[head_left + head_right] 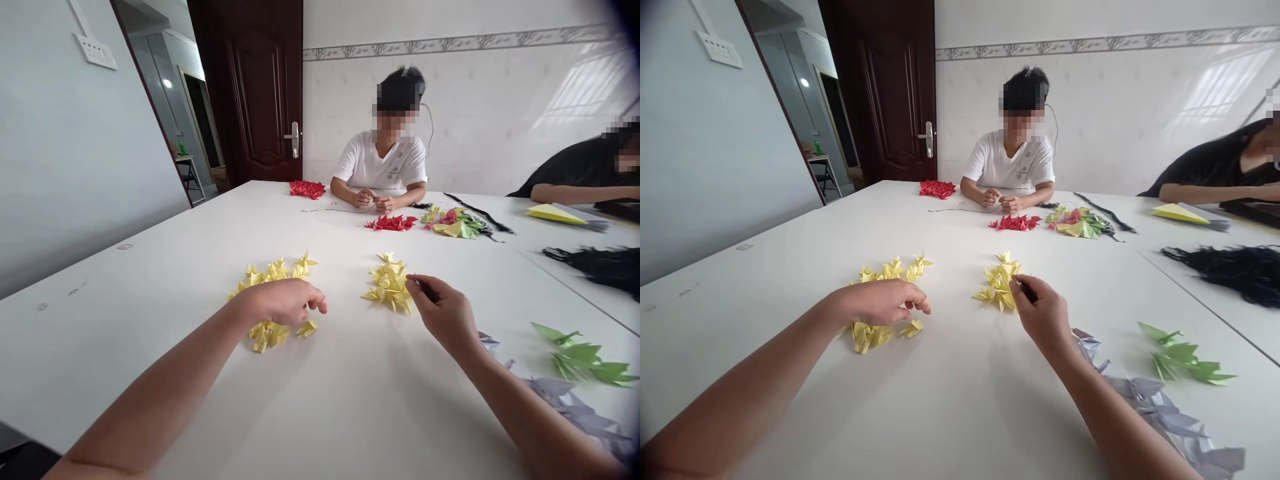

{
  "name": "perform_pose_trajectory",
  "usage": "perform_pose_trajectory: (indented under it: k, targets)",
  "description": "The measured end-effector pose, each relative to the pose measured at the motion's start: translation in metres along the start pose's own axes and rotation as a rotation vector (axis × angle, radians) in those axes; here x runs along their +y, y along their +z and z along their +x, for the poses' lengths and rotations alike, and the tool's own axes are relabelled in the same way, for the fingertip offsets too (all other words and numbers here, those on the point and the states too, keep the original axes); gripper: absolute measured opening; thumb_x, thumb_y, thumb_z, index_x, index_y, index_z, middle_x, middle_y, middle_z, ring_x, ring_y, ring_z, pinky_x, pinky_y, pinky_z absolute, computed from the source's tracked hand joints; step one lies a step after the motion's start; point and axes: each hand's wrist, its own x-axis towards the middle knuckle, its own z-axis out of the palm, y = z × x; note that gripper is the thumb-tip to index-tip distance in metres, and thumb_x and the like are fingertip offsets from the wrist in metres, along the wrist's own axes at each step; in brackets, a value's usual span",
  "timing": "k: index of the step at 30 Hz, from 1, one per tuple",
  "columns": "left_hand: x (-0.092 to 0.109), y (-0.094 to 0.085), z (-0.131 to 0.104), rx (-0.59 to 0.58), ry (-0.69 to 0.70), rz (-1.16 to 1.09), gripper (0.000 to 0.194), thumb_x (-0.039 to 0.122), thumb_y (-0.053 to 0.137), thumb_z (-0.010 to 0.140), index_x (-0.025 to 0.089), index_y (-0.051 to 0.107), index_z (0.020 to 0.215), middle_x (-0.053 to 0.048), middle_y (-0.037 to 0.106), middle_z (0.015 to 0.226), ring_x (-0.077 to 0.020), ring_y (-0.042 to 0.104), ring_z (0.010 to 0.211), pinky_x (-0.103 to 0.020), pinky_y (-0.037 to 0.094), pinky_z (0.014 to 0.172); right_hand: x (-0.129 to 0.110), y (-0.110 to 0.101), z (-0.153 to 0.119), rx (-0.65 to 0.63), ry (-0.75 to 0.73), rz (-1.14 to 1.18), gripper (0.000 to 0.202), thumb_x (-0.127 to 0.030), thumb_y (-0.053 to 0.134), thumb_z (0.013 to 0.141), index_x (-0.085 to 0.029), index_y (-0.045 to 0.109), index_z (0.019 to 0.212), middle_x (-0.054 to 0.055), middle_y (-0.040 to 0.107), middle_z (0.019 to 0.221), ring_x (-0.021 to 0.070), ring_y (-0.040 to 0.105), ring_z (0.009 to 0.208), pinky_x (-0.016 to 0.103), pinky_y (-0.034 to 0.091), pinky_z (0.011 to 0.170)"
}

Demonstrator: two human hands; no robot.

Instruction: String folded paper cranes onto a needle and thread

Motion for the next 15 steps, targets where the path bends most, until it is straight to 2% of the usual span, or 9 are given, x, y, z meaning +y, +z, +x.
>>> perform_pose_trajectory:
  k: [3, 6, 8, 11, 15]
  targets:
    - [0.001, 0.006, 0.005, -0.033, -0.007, 0.030, 0.046, 0.007, 0.048, 0.066, 0.027, 0.065, 0.104, -0.002, 0.061, 0.115, -0.0190, 0.059, 0.094, -0.023, 0.043, 0.070, -0.015, 0.004, -0.018, -0.101, -0.108, -0.008, 0.028, -0.038, 0.056, 0.075, -0.017, 0.069, 0.087, 0.008, 0.071, 0.084, 0.0213, 0.065, 0.075, 0.031, 0.050, 0.069]
    - [0.004, 0.012, 0.011, -0.034, 0.016, 0.009, 0.034, 0.010, 0.050, 0.067, 0.023, 0.069, 0.092, -0.002, 0.067, 0.101, -0.0174, 0.060, 0.085, -0.021, 0.042, 0.064, -0.029, 0.008, -0.035, -0.278, -0.153, -0.001, 0.031, -0.038, 0.056, 0.076, -0.016, 0.066, 0.095, 0.007, 0.070, 0.084, 0.0197, 0.065, 0.073, 0.029, 0.050, 0.065]
    - [0.006, 0.016, 0.016, 0.023, 0.047, -0.050, 0.028, 0.014, 0.050, 0.069, 0.021, 0.069, 0.088, -0.002, 0.069, 0.091, -0.0156, 0.060, 0.077, -0.021, 0.041, 0.061, -0.035, 0.010, -0.044, -0.422, -0.133, 0.007, 0.034, -0.040, 0.056, 0.077, -0.016, 0.063, 0.101, 0.006, 0.070, 0.082, 0.0189, 0.065, 0.072, 0.027, 0.050, 0.063]
    - [0.008, 0.020, 0.022, 0.172, 0.075, -0.137, 0.031, 0.017, 0.049, 0.072, 0.019, 0.066, 0.097, -0.001, 0.066, 0.078, -0.0135, 0.057, 0.066, -0.021, 0.039, 0.057, -0.041, 0.011, -0.053, -0.596, -0.115, 0.016, 0.032, -0.037, 0.052, 0.080, -0.017, 0.061, 0.103, 0.005, 0.069, 0.085, 0.0182, 0.064, 0.074, 0.028, 0.050, 0.065]
    - [0.008, 0.027, 0.028, 0.302, 0.122, -0.292, 0.035, 0.022, 0.050, 0.073, 0.019, 0.062, 0.105, 0.001, 0.058, 0.067, -0.0125, 0.052, 0.058, -0.022, 0.038, 0.055, -0.041, 0.010, -0.055, -0.656, -0.124, 0.045, 0.029, -0.035, 0.050, 0.082, -0.018, 0.063, 0.102, 0.005, 0.070, 0.089, 0.0193, 0.064, 0.076, 0.030, 0.050, 0.066]
